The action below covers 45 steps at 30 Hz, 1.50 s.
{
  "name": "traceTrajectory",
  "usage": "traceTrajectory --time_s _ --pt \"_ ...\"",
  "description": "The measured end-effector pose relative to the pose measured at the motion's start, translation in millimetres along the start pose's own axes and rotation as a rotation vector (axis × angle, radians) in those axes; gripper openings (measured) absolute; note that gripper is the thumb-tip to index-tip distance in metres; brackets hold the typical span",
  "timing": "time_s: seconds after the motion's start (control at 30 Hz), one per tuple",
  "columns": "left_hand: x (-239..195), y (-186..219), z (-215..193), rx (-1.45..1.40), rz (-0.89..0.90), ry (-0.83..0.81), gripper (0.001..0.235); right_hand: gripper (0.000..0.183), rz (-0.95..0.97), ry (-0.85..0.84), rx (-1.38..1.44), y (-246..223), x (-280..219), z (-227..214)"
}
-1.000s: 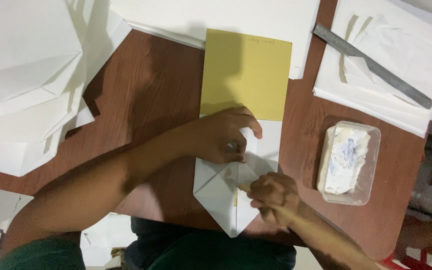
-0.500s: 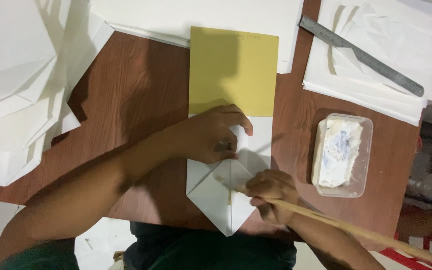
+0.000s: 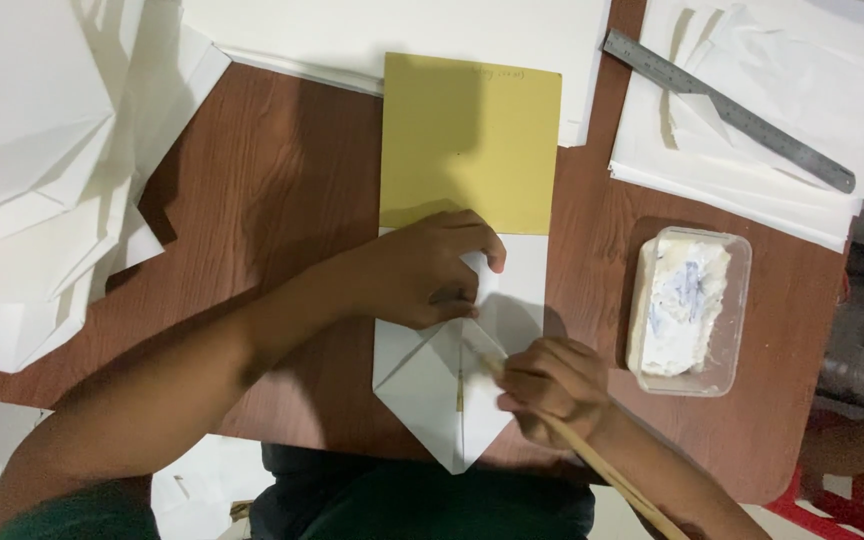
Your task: The person applies a white substance to a yellow paper using a brush, then folds a white paper over it and presses the edges. They continue to apply the substance to the folded paper and press it down, repeating the process with additional white paper sheets.
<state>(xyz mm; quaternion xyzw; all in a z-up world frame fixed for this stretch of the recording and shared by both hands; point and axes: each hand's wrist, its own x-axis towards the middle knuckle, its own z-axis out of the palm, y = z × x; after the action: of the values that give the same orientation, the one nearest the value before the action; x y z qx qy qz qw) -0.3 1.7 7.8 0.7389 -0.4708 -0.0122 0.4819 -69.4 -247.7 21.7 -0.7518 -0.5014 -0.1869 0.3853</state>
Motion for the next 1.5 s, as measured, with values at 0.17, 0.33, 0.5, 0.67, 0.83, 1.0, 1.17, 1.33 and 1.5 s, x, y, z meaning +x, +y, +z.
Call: traceTrajectory --time_s 0.17,0.33,0.5,0.67,0.83,1.0,1.17,1.33,1.5 --pt "-1 -3 3 -0.015 0.006 0.013 0.027 0.028 0.105 -0.08 0.223 5 -27 -1" --pt "0 5 -5 -0.08 -0.054 -0.004 0.02 0.033 0.06 -0.031 0.171 19 -31 -24" --pt "0 3 -4 -0.035 -0.071 -0.053 0.017 0.037 -0.16 -0.012 -0.042 11 1 -21" --pt "-2 -6 4 0.011 0.015 -0.001 0.018 0.034 -0.146 -0.015 -0.078 9 -3 -14" --pt "2 4 -2 -0.032 -0.034 0.003 0.021 0.046 0.152 0.077 0.295 22 -31 -16" --pt "1 8 -6 -0.044 -0.024 0.006 0.018 0.046 0.339 0.105 0.351 17 24 -15" --pt "-1 5 -2 -0.042 0.004 0.033 0.019 0.032 0.314 0.153 0.291 20 3 -7" --pt "2 4 -2 -0.038 -0.002 -0.005 0.017 0.027 0.302 0.121 0.244 14 11 -8" --pt "-2 0 1 -0.021 -0.051 -0.008 0.019 0.036 0.206 0.071 0.114 12 3 -11"
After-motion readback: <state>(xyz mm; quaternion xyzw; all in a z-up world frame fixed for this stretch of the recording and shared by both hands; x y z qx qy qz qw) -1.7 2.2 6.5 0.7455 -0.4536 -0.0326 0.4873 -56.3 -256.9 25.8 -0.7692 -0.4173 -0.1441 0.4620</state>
